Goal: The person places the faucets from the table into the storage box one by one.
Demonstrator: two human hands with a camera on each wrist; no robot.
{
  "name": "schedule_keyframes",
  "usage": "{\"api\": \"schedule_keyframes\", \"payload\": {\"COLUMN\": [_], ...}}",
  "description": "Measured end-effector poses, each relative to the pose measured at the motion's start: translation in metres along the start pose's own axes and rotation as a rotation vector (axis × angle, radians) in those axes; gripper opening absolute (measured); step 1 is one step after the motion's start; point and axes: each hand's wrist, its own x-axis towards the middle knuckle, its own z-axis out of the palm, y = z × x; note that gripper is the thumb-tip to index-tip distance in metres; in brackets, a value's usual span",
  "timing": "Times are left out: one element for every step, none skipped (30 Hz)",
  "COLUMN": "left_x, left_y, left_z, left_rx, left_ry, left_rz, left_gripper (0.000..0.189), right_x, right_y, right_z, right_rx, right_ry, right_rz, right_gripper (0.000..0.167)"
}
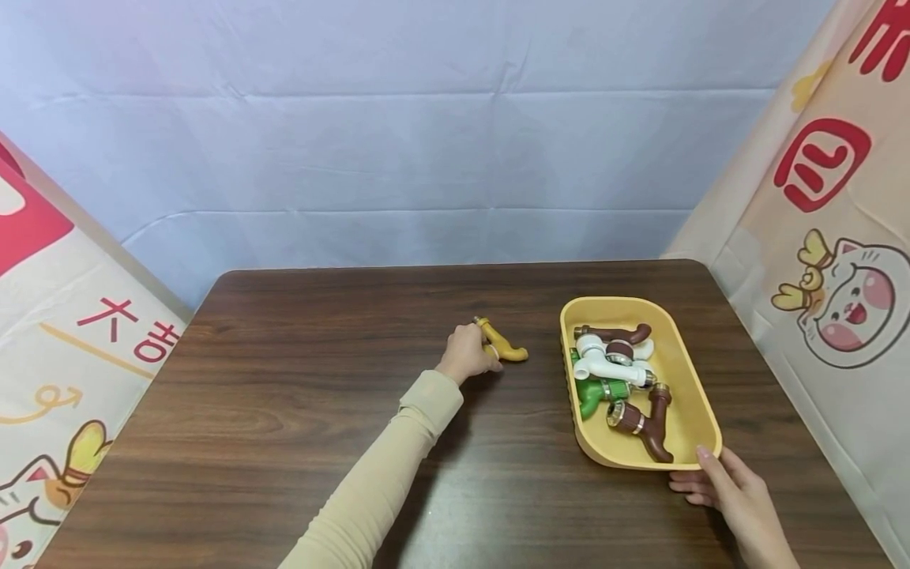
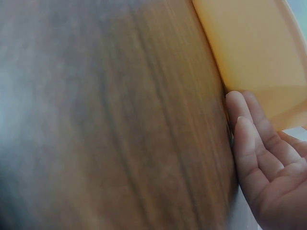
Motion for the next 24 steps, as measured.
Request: {"api": "schedule_keyframes", "payload": {"left_x": [0.0002, 0.0004, 0.0006, 0.0006, 0.0007, 0.0007, 0.0005, 0.0003, 0.0001, -0.0003, -0.0007, -0.0013, -0.0021, -0.0027, -0.0034, -0.0040, -0.0044, -0.0049, -0.0052, -0.0053, -0.0056, -0.0056, -0.0059, -0.0061], "left_y": [0.0000, 0.0000, -0.0001, -0.0003, -0.0006, -0.0009, -0.0012, -0.0015, -0.0017, -0.0020, -0.0022, -0.0024, -0.0024, -0.0025, -0.0027, -0.0027, -0.0027, -0.0027, -0.0025, -0.0023, -0.0020, -0.0015, -0.0010, -0.0003], "left_z": [0.0002, 0.0004, 0.0006, 0.0006, 0.0008, 0.0009, 0.0009, 0.0009, 0.0008, 0.0006, 0.0004, 0.0001, -0.0002, -0.0004, -0.0007, -0.0010, -0.0013, -0.0015, -0.0020, -0.0024, -0.0028, -0.0035, -0.0042, -0.0051], "left_rx": [0.008, 0.010, 0.013, 0.017, 0.021, 0.023, 0.024, 0.022, 0.018, 0.014, 0.009, -0.002, -0.014, -0.023, -0.033, -0.038, -0.045, -0.052, -0.055, -0.060, -0.064, -0.069, -0.075, -0.079], "left_ry": [0.003, 0.004, 0.007, 0.011, 0.018, 0.027, 0.035, 0.045, 0.053, 0.062, 0.070, 0.077, 0.083, 0.091, 0.099, 0.111, 0.122, 0.132, 0.142, 0.148, 0.153, 0.157, 0.155, 0.153], "left_rz": [0.004, 0.005, 0.009, 0.014, 0.021, 0.027, 0.034, 0.041, 0.048, 0.053, 0.058, 0.058, 0.058, 0.060, 0.061, 0.066, 0.070, 0.070, 0.074, 0.074, 0.072, 0.068, 0.061, 0.055], "left_gripper": [0.036, 0.036, 0.035, 0.034, 0.033, 0.032, 0.030, 0.028, 0.025, 0.024, 0.021, 0.020, 0.019, 0.018, 0.018, 0.019, 0.019, 0.020, 0.021, 0.021, 0.021, 0.022, 0.022, 0.022], "right_x": [0.0003, 0.0006, 0.0009, 0.0010, 0.0010, 0.0009, 0.0009, 0.0008, 0.0008, 0.0010, 0.0012, 0.0013, 0.0014, 0.0015, 0.0015, 0.0014, 0.0012, 0.0010, 0.0009, 0.0007, 0.0007, 0.0008, 0.0009, 0.0011], "right_y": [0.0003, 0.0006, 0.0009, 0.0012, 0.0016, 0.0020, 0.0020, 0.0021, 0.0019, 0.0016, 0.0013, 0.0010, 0.0007, 0.0004, 0.0000, -0.0003, -0.0006, -0.0008, -0.0009, -0.0010, -0.0010, -0.0009, -0.0008, -0.0007], "right_z": [0.0001, 0.0001, 0.0001, 0.0001, 0.0001, 0.0000, -0.0001, -0.0003, -0.0004, -0.0004, -0.0004, -0.0004, -0.0004, -0.0004, -0.0003, -0.0002, -0.0001, 0.0000, 0.0002, 0.0002, 0.0003, 0.0003, 0.0002, 0.0001], "right_rx": [-0.005, -0.004, -0.003, -0.003, -0.003, -0.001, -0.001, -0.004, -0.012, -0.023, -0.034, -0.045, -0.054, -0.060, -0.064, -0.065, -0.066, -0.065, -0.065, -0.062, -0.059, -0.060, -0.060, -0.060], "right_ry": [0.001, 0.002, 0.002, 0.002, 0.000, -0.002, -0.003, -0.003, -0.003, -0.001, 0.000, 0.003, 0.004, 0.005, 0.005, 0.006, 0.006, 0.006, 0.006, 0.006, 0.006, 0.006, 0.006, 0.006], "right_rz": [0.002, 0.003, 0.004, 0.006, 0.004, 0.004, 0.003, 0.006, 0.010, 0.014, 0.020, 0.028, 0.034, 0.040, 0.043, 0.045, 0.046, 0.045, 0.044, 0.043, 0.041, 0.040, 0.039, 0.038], "right_gripper": [0.020, 0.019, 0.018, 0.018, 0.018, 0.018, 0.018, 0.019, 0.020, 0.022, 0.024, 0.026, 0.028, 0.029, 0.029, 0.029, 0.029, 0.028, 0.028, 0.028, 0.027, 0.027, 0.027, 0.028]}}
